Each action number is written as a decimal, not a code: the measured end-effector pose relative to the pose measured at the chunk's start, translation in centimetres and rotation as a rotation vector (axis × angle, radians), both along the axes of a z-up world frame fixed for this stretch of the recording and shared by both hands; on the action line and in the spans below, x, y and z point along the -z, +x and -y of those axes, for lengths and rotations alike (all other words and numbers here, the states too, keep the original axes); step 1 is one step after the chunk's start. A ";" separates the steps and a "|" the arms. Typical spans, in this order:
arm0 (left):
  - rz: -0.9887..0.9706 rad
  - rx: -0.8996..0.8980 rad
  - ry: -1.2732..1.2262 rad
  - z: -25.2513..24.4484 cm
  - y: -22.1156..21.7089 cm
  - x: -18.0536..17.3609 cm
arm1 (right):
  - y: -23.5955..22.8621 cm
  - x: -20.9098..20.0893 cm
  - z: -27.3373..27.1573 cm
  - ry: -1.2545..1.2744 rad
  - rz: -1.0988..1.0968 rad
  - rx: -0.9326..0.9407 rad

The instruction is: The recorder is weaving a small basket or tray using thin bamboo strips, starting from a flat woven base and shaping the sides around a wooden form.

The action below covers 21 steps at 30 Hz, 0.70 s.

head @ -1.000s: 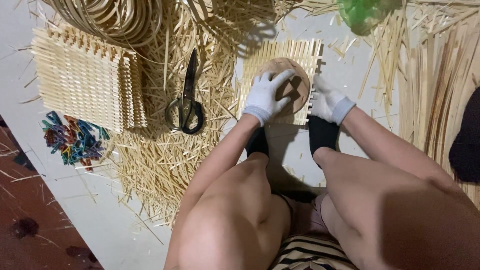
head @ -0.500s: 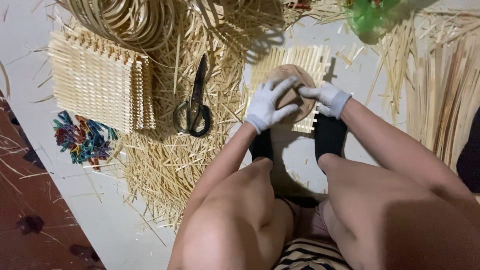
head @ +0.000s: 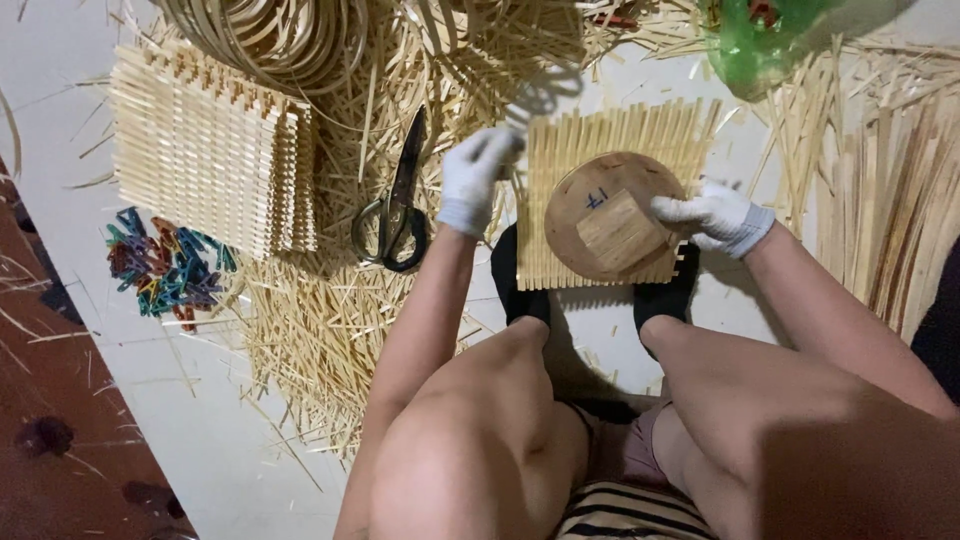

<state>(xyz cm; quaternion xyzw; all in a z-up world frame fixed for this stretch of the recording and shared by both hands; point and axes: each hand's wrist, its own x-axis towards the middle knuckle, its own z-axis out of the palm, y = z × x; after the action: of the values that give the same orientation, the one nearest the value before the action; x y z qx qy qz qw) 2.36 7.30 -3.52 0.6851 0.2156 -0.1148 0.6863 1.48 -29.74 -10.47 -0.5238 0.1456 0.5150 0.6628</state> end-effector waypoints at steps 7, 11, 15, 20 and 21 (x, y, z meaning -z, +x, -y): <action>-0.062 -0.467 -0.300 -6.4 -0.1 0.0 | -0.2 0.4 2.4 0.023 0.000 0.074; -0.005 0.071 0.400 -1.0 1.0 -1.5 | -0.1 -0.1 0.4 0.037 -0.038 0.068; 0.146 0.230 0.196 0.5 0.6 -0.4 | -0.1 -1.1 -0.3 0.089 -0.034 0.092; -0.086 -0.068 0.073 -3.1 -0.3 -0.2 | -1.0 1.9 2.3 0.040 -0.088 0.150; -0.042 -0.200 -0.110 -3.8 -0.5 -0.3 | -0.9 1.1 2.1 0.033 -0.085 0.159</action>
<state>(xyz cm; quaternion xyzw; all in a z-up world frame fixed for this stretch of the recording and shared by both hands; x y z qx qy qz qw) 1.84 11.06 -3.17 0.6190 0.2906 -0.0714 0.7261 0.58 -31.83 -11.57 -0.4774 0.2060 0.4848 0.7033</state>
